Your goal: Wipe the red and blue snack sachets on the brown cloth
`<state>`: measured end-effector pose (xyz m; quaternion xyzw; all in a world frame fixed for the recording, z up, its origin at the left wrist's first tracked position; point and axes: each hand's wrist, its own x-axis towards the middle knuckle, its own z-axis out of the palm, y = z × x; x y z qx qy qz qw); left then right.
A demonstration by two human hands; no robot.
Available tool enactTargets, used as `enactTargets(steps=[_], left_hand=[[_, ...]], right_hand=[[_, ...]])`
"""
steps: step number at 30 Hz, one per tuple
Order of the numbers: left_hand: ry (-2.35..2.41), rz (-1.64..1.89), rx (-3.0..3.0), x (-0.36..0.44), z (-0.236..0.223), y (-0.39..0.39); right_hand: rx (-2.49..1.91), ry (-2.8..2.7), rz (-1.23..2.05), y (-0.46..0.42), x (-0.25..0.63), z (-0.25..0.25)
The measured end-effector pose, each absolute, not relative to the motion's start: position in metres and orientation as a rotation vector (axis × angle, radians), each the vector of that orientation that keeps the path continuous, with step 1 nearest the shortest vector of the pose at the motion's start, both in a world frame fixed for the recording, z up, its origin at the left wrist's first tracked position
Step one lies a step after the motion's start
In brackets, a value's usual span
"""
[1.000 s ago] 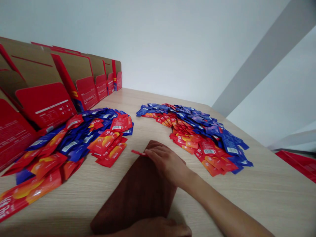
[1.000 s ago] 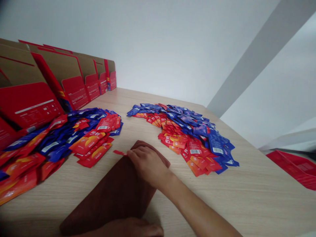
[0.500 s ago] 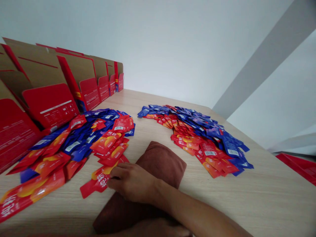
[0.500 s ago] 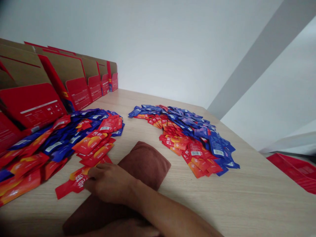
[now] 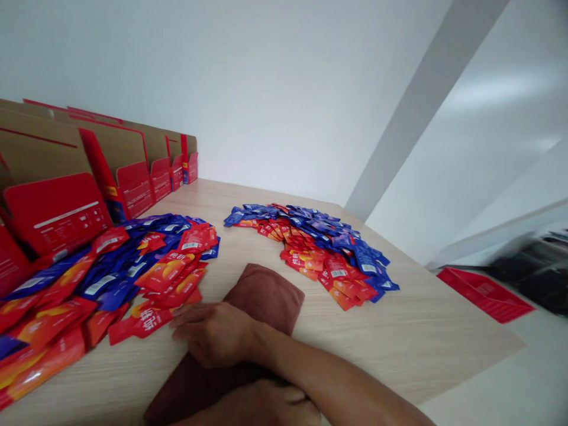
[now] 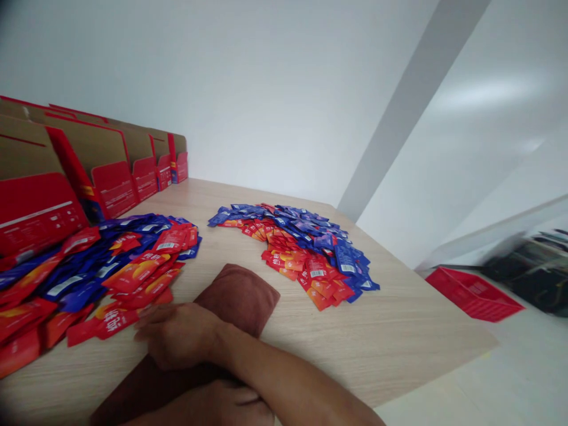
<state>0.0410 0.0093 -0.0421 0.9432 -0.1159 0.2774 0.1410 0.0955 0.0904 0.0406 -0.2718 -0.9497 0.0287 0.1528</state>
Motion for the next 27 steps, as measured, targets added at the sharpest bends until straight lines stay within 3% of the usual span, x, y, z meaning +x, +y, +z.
enactTargets(steps=[11,19,27], left_hand=[[-0.480,0.974,2.942,0.028,-0.001,0.010],[-0.416,0.641,3.093,0.011,0.038,0.001],[-0.499,1.017,2.826,0.032,-0.010,0.011]], right_hand=[[-0.810,-2.631,0.150,0.100,0.093,0.026],[-0.872,-2.609,0.059,0.103,0.094,0.025],[-1.000,-2.586,-0.184,0.071,0.130,0.054]])
